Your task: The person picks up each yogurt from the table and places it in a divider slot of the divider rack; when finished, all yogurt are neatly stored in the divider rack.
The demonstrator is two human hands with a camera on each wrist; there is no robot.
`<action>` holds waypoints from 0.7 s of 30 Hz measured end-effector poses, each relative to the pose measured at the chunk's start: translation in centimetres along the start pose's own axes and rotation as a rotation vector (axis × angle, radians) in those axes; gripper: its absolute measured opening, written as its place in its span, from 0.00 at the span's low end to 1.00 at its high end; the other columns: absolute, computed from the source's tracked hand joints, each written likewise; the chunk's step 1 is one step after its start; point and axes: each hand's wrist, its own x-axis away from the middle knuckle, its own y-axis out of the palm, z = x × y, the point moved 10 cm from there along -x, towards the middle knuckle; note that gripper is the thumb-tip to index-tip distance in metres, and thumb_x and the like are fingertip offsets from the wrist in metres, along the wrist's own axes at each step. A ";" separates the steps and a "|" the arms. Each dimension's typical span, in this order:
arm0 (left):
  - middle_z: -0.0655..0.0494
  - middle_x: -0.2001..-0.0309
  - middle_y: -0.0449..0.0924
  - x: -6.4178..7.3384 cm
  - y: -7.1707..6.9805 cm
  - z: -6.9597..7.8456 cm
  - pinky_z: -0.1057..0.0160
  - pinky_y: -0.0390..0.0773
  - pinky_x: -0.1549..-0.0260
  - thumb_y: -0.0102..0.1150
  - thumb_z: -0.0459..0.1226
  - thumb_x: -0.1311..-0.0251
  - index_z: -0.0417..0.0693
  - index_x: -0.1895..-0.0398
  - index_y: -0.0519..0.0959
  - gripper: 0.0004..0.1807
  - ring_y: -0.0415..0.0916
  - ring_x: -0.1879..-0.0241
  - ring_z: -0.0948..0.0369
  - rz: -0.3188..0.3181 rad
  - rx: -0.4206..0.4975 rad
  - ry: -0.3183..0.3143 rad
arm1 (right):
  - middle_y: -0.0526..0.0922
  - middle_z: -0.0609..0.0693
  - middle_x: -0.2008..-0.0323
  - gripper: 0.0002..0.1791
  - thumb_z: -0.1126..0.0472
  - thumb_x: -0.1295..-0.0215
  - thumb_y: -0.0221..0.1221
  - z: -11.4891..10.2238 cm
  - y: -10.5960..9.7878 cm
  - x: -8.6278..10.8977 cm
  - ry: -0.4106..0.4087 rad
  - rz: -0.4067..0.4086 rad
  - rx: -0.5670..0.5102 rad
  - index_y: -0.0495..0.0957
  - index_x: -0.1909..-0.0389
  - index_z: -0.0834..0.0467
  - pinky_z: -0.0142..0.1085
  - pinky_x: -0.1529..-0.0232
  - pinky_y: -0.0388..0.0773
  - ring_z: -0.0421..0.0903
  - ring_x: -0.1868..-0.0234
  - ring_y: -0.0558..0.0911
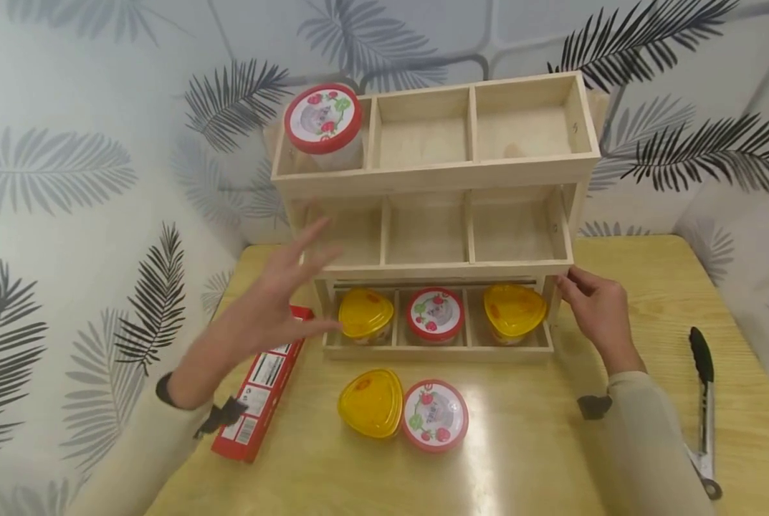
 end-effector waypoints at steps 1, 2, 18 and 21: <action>0.43 0.21 0.47 1.5 1.8 0.5 0.35 0.58 0.32 0.82 0.49 0.58 0.52 0.27 0.67 0.51 0.53 0.25 0.44 -0.068 0.018 -0.017 | 0.77 0.72 0.45 0.31 0.48 0.26 0.54 -0.1 0.0 0.0 -0.001 0.005 0.007 0.70 0.34 0.69 0.17 0.71 0.77 0.14 0.69 0.74; 0.44 0.21 0.47 2.9 3.6 0.7 0.35 0.58 0.32 0.81 0.50 0.58 0.55 0.27 0.68 0.51 0.53 0.25 0.44 -0.134 0.039 -0.049 | 0.78 0.72 0.45 0.31 0.48 0.26 0.54 -0.1 0.0 0.1 -0.003 0.012 0.014 0.71 0.35 0.69 0.17 0.72 0.77 0.14 0.70 0.73; 0.46 0.20 0.44 14.2 17.7 -0.3 0.40 0.68 0.36 0.80 0.43 0.54 0.72 0.25 0.63 0.52 0.54 0.25 0.45 -0.316 0.442 -0.450 | 0.81 0.70 0.52 0.28 0.51 0.27 0.57 -0.7 -0.4 0.7 -0.057 0.130 0.022 0.75 0.39 0.70 0.15 0.75 0.74 0.11 0.72 0.72; 0.47 0.22 0.49 14.3 18.1 -0.5 0.43 0.69 0.35 0.78 0.40 0.50 0.69 0.27 0.67 0.46 0.55 0.26 0.47 -0.284 0.447 -0.444 | 0.81 0.71 0.52 0.26 0.53 0.27 0.57 -0.8 -0.3 0.7 -0.061 0.128 0.018 0.75 0.39 0.70 0.15 0.75 0.74 0.11 0.71 0.72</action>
